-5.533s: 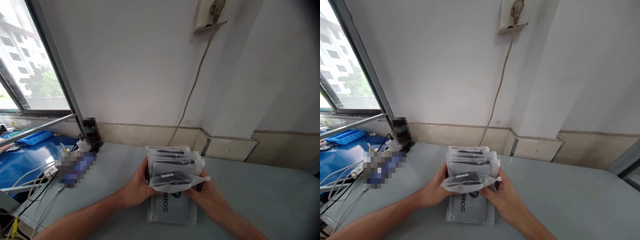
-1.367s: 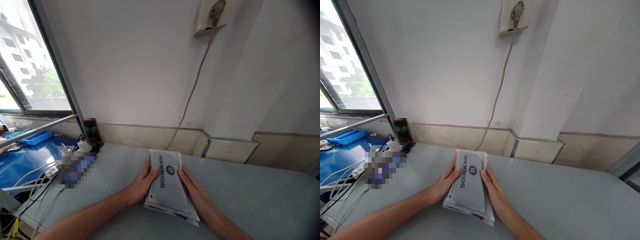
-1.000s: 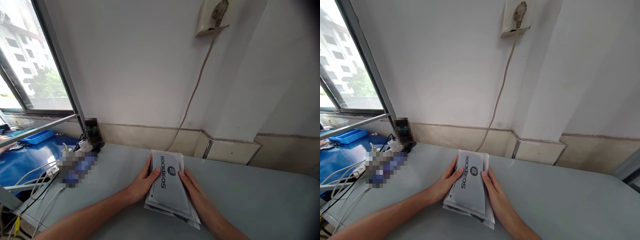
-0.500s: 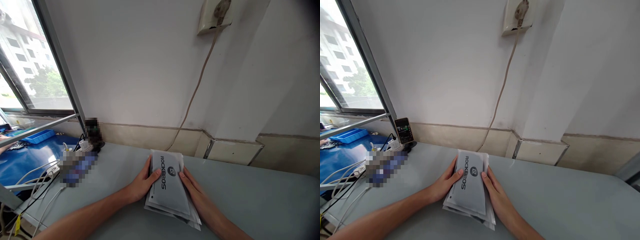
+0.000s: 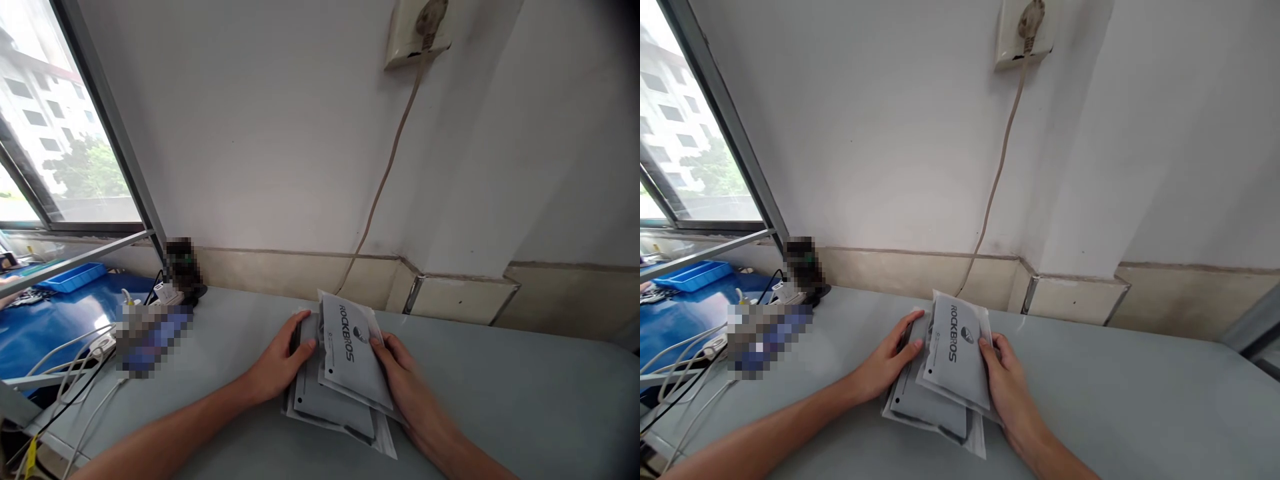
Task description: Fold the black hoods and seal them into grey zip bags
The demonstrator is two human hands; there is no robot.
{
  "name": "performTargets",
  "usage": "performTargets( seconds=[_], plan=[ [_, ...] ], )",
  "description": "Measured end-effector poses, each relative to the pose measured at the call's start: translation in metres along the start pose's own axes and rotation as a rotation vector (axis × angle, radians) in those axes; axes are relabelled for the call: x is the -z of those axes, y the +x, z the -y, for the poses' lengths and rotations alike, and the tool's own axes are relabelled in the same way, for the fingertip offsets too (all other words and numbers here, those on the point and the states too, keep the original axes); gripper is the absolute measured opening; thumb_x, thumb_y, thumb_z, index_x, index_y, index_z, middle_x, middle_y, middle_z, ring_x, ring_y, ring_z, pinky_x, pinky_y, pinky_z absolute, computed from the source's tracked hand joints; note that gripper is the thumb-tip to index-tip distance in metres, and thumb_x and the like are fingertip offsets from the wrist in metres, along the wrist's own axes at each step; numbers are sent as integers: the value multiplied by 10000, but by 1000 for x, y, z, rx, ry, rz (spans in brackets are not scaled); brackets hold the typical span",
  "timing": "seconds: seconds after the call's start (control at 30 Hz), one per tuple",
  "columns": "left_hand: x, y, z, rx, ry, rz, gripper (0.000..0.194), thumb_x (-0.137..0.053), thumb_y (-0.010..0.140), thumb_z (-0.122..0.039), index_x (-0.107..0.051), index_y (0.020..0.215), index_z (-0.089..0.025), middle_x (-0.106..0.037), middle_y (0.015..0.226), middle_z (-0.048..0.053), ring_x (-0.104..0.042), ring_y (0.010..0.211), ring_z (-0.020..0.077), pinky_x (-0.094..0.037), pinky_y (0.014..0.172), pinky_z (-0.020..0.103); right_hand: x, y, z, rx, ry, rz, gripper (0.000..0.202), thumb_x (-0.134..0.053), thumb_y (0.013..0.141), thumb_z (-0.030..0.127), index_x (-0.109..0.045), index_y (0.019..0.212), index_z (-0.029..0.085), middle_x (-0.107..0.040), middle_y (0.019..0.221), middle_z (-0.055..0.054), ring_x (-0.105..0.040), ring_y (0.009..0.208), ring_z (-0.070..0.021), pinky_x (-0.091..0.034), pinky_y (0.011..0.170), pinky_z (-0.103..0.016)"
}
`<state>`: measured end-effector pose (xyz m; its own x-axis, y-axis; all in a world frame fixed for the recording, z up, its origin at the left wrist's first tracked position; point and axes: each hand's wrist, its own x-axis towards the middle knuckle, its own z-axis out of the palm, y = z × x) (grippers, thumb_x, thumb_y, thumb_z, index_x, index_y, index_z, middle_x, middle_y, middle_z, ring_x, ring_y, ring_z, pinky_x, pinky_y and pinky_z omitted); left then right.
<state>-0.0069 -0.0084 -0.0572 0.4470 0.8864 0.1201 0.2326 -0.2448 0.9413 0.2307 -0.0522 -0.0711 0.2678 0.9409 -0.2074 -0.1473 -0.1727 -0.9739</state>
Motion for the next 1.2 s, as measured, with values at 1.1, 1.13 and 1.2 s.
performTargets(
  seconds=[1.1, 1.13, 1.2],
  plan=[
    [176, 25, 1, 404, 408, -57, 1249, -773, 759, -721, -81, 1696, -270, -532, 1566, 138, -592, 1346, 353, -516, 1054, 408, -9, -6, -17, 70, 101, 207, 455, -778, 806, 674, -663, 1002, 279, -785, 988, -25, -700, 926, -270, -550, 795, -362],
    [181, 24, 4, 398, 450, -69, 1236, -769, 751, -728, -123, 1694, -259, -521, 1577, 143, -578, 1363, 360, -507, 1064, 405, -10, -7, -16, 77, 96, 201, 468, -778, 799, 680, -662, 1010, 278, -790, 991, -28, -708, 918, -270, -553, 793, -361],
    [189, 23, 9, 362, 539, -109, 1177, -770, 735, -721, -245, 1672, -239, -514, 1584, 151, -537, 1405, 381, -470, 1107, 411, -12, -9, -14, 79, 99, 190, 493, -784, 787, 685, -660, 1040, 280, -796, 1001, -31, -720, 915, -272, -559, 792, -362]
  ],
)
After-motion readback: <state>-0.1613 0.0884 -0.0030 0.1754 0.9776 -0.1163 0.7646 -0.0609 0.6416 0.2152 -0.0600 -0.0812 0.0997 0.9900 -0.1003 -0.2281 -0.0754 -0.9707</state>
